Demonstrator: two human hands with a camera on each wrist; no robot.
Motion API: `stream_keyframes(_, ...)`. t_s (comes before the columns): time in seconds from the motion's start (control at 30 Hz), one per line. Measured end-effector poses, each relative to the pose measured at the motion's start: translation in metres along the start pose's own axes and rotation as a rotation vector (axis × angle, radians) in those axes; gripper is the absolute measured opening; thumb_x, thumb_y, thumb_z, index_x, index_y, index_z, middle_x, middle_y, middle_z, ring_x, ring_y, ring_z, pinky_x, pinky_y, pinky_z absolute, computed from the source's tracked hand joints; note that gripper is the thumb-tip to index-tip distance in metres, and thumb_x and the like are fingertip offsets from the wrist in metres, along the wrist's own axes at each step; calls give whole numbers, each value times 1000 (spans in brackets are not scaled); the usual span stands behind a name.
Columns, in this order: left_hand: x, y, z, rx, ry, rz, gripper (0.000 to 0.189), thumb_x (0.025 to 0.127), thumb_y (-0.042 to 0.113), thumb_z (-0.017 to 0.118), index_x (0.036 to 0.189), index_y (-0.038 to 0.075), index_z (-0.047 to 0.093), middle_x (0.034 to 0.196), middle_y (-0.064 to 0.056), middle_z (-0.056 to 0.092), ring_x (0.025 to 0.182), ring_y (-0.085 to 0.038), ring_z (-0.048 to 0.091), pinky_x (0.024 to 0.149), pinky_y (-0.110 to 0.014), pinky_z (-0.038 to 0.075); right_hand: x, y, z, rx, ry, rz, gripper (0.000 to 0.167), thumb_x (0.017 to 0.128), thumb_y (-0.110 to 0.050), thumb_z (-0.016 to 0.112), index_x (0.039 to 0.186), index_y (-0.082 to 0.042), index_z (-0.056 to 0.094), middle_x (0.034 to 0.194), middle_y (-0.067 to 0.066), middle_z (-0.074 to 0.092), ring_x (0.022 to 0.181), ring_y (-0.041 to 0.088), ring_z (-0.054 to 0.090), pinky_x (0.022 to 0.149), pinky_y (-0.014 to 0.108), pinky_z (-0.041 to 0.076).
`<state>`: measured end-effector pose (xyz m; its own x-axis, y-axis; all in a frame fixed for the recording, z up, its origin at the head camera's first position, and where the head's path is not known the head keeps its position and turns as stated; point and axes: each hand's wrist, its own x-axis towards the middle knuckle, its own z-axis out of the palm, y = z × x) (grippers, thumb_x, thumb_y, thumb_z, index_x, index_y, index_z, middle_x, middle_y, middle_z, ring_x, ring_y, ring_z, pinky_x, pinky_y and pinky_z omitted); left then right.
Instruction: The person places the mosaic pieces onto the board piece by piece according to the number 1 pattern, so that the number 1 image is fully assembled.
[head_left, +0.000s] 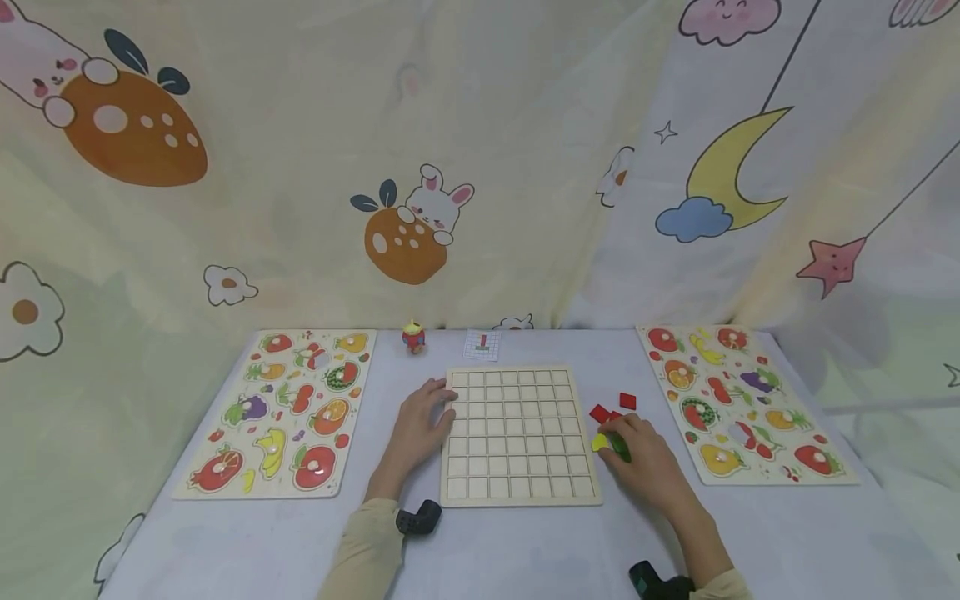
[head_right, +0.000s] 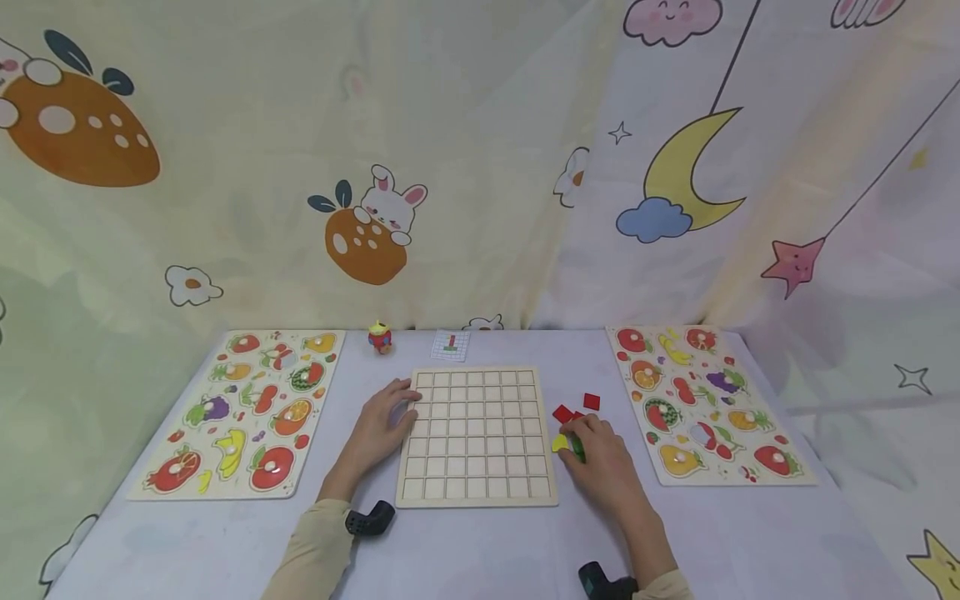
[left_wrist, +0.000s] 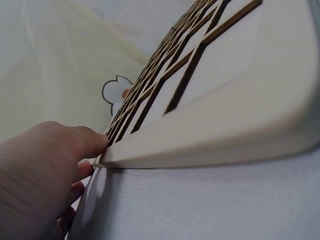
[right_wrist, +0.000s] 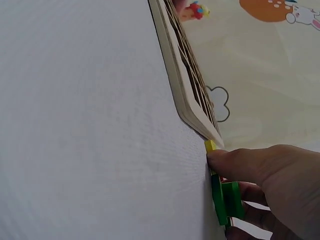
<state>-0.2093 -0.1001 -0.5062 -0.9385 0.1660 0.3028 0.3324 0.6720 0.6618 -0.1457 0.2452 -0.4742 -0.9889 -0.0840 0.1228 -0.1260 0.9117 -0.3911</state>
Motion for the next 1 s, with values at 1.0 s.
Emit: stream_keyframes(1.0, -1, -4, 1, 20, -20, 2, 25, 89, 19, 62, 114, 19, 64, 140, -7, 51, 138, -30, 37, 113, -55, 28, 19, -10, -2, 266, 58, -44, 16, 88, -15, 65, 103, -13, 61, 97, -4, 67, 91, 11, 61, 86, 35, 55)
